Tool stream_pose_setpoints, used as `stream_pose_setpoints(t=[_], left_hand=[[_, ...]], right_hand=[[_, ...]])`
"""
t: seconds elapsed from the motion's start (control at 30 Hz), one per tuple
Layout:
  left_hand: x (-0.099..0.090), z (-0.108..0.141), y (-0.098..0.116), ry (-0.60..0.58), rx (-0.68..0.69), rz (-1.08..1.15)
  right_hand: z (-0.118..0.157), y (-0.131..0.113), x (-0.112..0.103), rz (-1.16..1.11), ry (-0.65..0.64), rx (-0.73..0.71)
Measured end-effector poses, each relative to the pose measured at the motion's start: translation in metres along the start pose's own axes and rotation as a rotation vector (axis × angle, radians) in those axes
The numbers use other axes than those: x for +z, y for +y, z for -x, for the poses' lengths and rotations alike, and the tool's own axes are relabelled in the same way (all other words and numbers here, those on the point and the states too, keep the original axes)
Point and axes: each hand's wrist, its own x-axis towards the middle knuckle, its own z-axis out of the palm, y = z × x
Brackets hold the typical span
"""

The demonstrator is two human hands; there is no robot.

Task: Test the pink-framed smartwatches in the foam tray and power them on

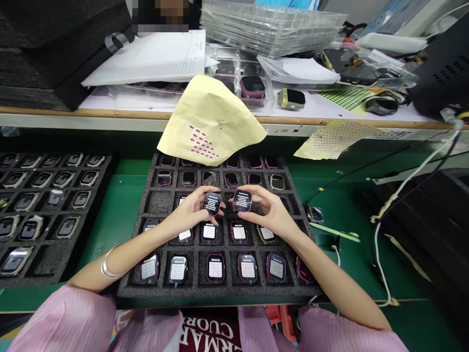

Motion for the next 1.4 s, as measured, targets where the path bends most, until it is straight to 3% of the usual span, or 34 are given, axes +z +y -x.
stream_pose_setpoints(t=[0.1, 0.3, 0.47, 0.77, 1.4], left_hand=[[0.001, 0.001, 0.001, 0.003, -0.003, -0.016], [0.003, 0.001, 0.002, 0.011, -0.003, -0.027], [0.002, 0.002, -0.001, 0.004, 0.001, -0.007], [0.002, 0.003, -0.003, -0.042, -0.002, 0.019], [0.004, 0.004, -0.001, -0.074, 0.062, 0.007]], right_hand=[[0.001, 0.000, 0.000, 0.014, -0.003, 0.001], [0.003, -0.001, 0.005, -0.290, -0.069, 0.108], [0.004, -0.004, 0.007, -0.451, -0.091, 0.099], [0.004, -0.006, 0.016, -0.303, 0.128, 0.084], [0.006, -0.007, 0.014, -0.328, 0.110, 0.070]])
